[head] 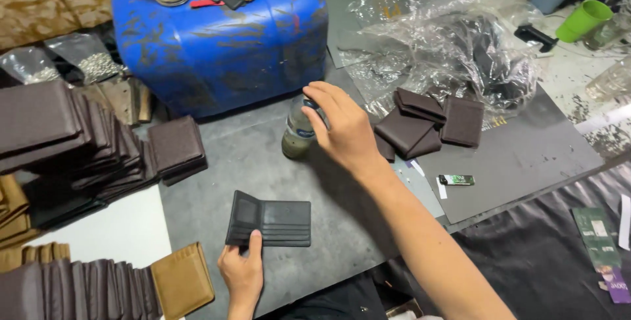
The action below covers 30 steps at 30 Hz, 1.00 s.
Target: Inspecting and folding leather wallets at a workshop table
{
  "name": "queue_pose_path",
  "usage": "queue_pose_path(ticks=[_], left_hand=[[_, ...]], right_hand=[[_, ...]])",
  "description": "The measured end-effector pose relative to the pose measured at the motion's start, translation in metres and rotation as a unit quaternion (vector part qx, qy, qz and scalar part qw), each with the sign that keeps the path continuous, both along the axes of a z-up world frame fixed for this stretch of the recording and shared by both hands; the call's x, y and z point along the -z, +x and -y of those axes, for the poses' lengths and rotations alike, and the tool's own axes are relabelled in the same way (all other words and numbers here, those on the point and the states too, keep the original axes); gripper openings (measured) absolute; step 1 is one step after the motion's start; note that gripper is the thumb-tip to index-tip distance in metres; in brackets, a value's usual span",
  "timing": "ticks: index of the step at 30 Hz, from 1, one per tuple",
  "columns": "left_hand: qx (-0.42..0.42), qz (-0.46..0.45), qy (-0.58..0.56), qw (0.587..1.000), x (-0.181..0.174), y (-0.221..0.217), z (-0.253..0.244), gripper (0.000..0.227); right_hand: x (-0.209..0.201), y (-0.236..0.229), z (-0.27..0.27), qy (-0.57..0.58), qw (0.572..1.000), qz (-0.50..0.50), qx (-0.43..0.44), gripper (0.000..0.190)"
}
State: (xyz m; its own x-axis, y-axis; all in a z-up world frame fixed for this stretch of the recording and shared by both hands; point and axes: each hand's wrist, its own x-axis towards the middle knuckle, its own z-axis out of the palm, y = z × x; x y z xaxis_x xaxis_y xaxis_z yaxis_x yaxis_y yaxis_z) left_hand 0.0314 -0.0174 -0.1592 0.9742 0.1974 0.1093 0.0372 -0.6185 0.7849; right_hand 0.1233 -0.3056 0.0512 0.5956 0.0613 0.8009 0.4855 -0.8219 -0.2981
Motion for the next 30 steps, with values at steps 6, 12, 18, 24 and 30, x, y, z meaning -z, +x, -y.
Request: queue_pose_path(ticks=[6, 12, 18, 24, 30], left_hand=[[-0.039, 0.023, -0.043, 0.998, -0.007, -0.001, 0.003, 0.048], [-0.074, -0.101, -0.107, 0.986, -0.065, -0.014, 0.01, 0.032], [0.111, -0.041, -0.168, 0.979, -0.122, -0.035, 0.009, 0.092], [0.269, 0.041, -0.121, 0.955, -0.09, -0.034, -0.002, 0.097], [0.301, 0.057, -0.103, 0.946, -0.084, -0.035, -0.01, 0.089]], right_hand=[[-0.015, 0.021, -0.017, -0.168, 0.985, -0.036, -0.016, 0.052], [-0.004, 0.023, -0.014, -0.062, 0.998, 0.009, -0.025, 0.042], [-0.02, -0.054, -0.038, 0.374, 0.917, 0.007, 0.141, 0.031], [0.08, -0.127, -0.072, 0.387, 0.855, -0.273, 0.211, 0.027], [0.132, -0.147, -0.099, 0.046, 0.973, -0.217, 0.061, 0.026]])
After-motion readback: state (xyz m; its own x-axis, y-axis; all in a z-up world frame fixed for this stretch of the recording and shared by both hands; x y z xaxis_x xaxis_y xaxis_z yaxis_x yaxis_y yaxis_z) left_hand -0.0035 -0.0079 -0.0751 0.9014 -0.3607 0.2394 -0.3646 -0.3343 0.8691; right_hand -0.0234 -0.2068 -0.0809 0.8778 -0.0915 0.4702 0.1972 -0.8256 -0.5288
